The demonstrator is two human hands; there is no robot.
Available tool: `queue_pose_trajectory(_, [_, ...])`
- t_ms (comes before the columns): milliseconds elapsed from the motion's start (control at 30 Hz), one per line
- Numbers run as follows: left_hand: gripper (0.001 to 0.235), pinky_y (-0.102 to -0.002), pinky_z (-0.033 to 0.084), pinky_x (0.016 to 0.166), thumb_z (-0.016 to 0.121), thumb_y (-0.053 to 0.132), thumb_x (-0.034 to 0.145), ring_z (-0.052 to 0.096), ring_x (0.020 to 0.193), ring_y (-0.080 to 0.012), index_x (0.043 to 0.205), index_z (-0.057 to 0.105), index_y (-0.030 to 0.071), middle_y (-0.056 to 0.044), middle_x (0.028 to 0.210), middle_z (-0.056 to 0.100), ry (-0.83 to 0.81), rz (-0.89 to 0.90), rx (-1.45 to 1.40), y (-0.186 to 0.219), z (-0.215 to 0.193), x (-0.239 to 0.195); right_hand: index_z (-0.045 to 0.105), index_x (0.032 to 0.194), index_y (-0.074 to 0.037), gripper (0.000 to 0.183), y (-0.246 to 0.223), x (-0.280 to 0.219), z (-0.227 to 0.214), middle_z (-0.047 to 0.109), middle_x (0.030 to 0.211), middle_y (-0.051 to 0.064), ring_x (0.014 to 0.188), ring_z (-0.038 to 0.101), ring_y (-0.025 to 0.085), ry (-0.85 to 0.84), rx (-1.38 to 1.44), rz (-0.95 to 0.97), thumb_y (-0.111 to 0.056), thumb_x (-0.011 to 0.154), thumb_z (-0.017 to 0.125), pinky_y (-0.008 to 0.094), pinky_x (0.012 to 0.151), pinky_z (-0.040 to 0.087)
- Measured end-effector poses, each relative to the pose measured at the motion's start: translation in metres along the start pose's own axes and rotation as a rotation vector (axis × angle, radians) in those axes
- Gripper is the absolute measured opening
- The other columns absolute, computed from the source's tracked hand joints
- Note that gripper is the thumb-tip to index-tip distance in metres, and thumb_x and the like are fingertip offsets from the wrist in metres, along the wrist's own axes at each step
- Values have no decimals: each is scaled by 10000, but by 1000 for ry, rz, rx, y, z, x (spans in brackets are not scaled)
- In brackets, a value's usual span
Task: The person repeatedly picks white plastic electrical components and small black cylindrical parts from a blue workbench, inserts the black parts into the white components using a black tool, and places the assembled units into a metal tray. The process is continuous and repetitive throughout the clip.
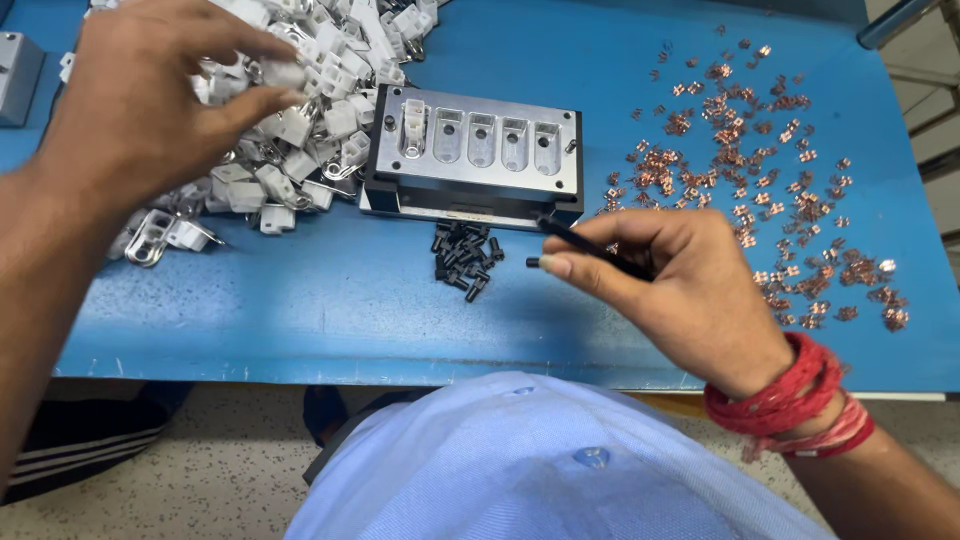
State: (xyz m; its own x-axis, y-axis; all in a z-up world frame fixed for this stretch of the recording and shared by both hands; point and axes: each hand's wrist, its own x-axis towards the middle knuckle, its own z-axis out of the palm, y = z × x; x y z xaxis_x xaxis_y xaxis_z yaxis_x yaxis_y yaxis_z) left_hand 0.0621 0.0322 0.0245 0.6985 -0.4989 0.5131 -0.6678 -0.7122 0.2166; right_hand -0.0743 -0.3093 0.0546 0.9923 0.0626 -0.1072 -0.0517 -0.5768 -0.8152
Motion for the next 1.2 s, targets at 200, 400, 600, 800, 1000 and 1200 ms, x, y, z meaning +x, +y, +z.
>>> queue_pose_trajectory(200, [239, -306, 616, 819, 763, 124, 922, 711, 983, -181, 969, 553, 20, -129, 1114, 703, 231, -223, -640, 58, 11, -7, 773, 1097, -13, 196, -39, -4, 15, 776, 889, 48, 756, 651, 48, 157, 147, -133, -89, 917, 786, 186, 665, 517])
queue_pose_trajectory(400, [239, -291, 619, 740, 785, 139, 836, 744, 825, -133, 1047, 706, 60, -90, 975, 778, -16, -281, -641, 114, 12, -7, 751, 1094, -10, 214, -68, 2, 48, 789, 934, 47, 813, 698, 41, 239, 125, -148, -90, 900, 796, 180, 717, 574])
queue_pose_trajectory(600, [291, -336, 609, 633, 743, 158, 856, 767, 672, -169, 1142, 785, 183, -36, 854, 821, -356, -557, -743, 139, -8, 1, 735, 1011, -9, 179, -56, 7, 53, 784, 912, 48, 821, 738, 55, 198, 196, -111, -88, 871, 811, 193, 754, 622])
queue_pose_trajectory(800, [261, -331, 599, 665, 743, 160, 859, 785, 720, -174, 1112, 773, 103, -80, 909, 809, -280, -448, -784, 161, 20, -18, 732, 998, -11, 172, -21, -9, 34, 773, 918, 45, 814, 717, 47, 52, 162, -108, -98, 878, 821, 189, 734, 596])
queue_pose_trajectory(1000, [190, -336, 584, 750, 766, 148, 855, 763, 836, -196, 1029, 774, 71, -97, 926, 805, -231, -560, -834, 182, 32, -36, 765, 1042, -44, 189, 13, -16, 21, 609, 739, -33, 619, 458, 17, -39, 239, 26, -215, 976, 717, 183, 515, 367])
queue_pose_trajectory(1200, [171, -304, 612, 778, 748, 182, 892, 751, 882, -131, 1063, 741, 171, 0, 922, 815, -676, -538, -1093, 187, -24, -74, 751, 1021, -33, 217, 25, -26, 14, 598, 718, -50, 582, 408, 21, 58, 228, 111, -236, 985, 684, 200, 483, 318])
